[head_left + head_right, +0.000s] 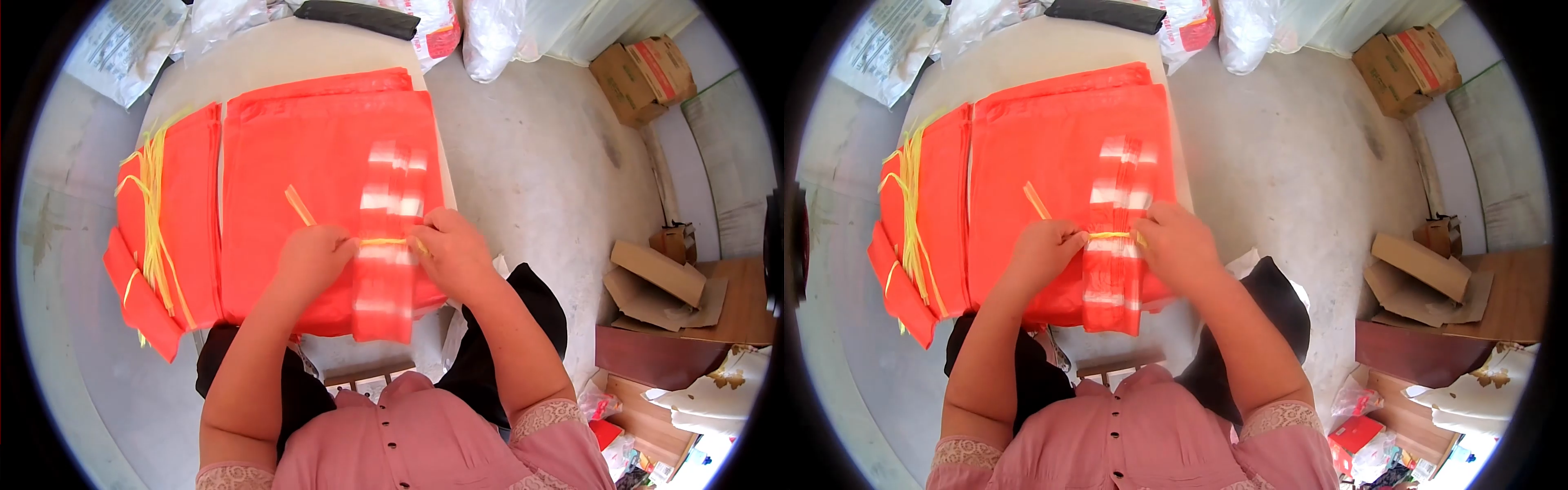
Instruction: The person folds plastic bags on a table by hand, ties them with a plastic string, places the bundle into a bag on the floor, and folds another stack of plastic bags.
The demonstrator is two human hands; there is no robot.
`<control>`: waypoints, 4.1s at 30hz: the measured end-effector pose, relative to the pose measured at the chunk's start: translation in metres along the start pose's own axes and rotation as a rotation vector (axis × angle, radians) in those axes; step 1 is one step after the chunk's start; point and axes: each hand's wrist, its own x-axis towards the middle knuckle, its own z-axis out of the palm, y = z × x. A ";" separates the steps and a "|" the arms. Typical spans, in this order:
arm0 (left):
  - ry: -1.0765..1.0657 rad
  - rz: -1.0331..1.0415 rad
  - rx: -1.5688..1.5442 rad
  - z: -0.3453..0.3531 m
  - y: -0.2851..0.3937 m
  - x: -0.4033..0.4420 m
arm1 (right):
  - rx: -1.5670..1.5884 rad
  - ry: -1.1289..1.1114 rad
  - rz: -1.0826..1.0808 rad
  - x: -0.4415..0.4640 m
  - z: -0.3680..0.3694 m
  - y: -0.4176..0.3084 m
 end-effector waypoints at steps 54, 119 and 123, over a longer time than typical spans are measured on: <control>-0.015 0.035 -0.590 0.047 0.018 -0.006 | 0.524 -0.203 0.220 0.010 -0.005 -0.024; 0.118 0.010 -0.397 0.042 0.006 -0.003 | 0.579 -0.298 0.344 -0.001 -0.022 -0.012; 0.260 0.121 -0.073 0.041 -0.004 -0.001 | 0.606 -0.382 0.382 -0.006 -0.030 0.001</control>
